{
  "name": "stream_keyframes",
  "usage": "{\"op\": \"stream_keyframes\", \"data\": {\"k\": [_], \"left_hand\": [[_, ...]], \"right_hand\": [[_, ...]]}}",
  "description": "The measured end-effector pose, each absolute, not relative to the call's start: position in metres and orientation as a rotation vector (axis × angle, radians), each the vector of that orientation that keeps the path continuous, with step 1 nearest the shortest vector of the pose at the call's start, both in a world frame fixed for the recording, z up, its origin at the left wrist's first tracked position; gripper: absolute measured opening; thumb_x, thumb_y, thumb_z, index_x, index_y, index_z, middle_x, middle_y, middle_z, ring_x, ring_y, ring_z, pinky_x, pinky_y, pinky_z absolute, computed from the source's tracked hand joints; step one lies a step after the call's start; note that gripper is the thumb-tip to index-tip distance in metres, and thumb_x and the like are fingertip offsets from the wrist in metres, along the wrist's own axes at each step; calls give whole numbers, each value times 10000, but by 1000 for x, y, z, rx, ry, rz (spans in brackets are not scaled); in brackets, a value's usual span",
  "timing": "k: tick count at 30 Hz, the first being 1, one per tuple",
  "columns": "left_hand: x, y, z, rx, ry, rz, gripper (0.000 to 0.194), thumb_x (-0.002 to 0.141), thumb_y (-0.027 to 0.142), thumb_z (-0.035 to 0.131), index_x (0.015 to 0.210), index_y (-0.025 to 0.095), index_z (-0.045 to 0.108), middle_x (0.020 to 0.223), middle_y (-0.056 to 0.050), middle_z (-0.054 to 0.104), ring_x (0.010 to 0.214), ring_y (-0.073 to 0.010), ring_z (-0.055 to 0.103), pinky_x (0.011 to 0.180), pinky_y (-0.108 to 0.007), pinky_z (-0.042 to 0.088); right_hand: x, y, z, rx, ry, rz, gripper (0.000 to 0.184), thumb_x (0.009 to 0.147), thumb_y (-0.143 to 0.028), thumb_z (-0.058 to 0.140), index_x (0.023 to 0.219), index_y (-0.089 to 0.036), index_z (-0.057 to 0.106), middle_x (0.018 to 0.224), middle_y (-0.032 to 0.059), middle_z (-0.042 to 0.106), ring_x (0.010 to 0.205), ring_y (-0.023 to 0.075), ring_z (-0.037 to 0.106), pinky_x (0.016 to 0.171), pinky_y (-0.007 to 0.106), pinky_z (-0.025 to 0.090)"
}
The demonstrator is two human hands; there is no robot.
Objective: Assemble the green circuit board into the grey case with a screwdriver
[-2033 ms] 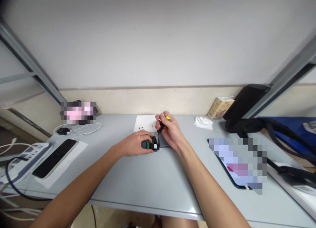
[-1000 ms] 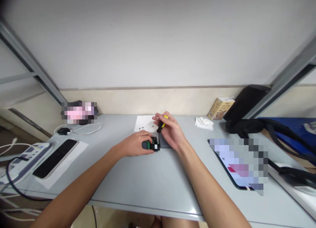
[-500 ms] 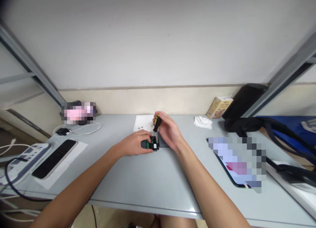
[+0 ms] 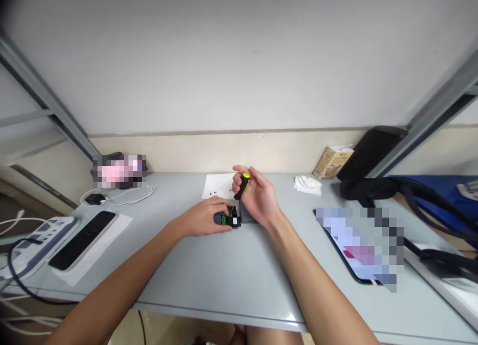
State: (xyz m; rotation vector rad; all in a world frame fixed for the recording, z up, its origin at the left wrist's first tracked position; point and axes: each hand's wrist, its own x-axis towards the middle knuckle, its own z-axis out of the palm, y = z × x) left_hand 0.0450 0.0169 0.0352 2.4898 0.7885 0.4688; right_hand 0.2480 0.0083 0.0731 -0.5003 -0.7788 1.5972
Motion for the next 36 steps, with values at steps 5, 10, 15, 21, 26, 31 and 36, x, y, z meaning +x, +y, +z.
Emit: {"op": "stream_keyframes", "data": {"k": [5,10,15,21,26,31,36], "left_hand": [[45,17,35,2490,801,460,191,866,342,816,909,221,675,1175,-58,723,1141,-263,633,988,-381,513],[46,16,36,2502,825,448,197,861,340,823,923,223,678,1202,-55,727,1156,-265,642,990,-381,518],[46,15,39,2509,844,413,206,865,356,818,939,219,683,1185,-52,734,1147,-266,639,989,-392,519],[48,14,41,2498,866,398,191,862,345,814,944,226,689,1137,-44,736,1129,-264,640,967,-379,525],[47,15,39,2491,862,403,198,865,354,815,920,223,677,1157,-49,734,1158,-274,632,981,-394,521],[46,15,37,2483,846,441,209,852,346,825,886,226,658,1161,-50,733,1161,-270,635,983,-389,521],[46,14,40,2471,846,424,211,858,335,823,879,221,647,1165,-55,725,1145,-264,631,984,-387,515]], "right_hand": [[250,7,72,-549,-792,1533,228,757,-326,862,792,-217,664,946,20,645,911,162,641,817,272,555],[250,6,70,-585,-809,1515,414,691,-275,937,743,-227,529,920,1,672,829,151,660,756,278,548],[250,9,70,-513,-860,1551,373,833,-548,818,824,-244,601,619,-74,357,501,94,328,508,252,389],[254,10,70,-545,-851,1569,211,854,-420,746,905,-219,710,801,6,543,706,146,529,707,308,493],[254,6,69,-582,-1014,1462,252,806,-378,817,756,-213,632,954,39,630,852,174,604,757,312,490],[253,2,71,-544,-1065,1593,402,820,-360,854,755,-228,481,737,-33,531,618,112,506,608,265,408],[253,5,71,-522,-975,1603,380,895,-609,722,909,-248,601,643,-62,351,540,115,338,545,268,375]]}}
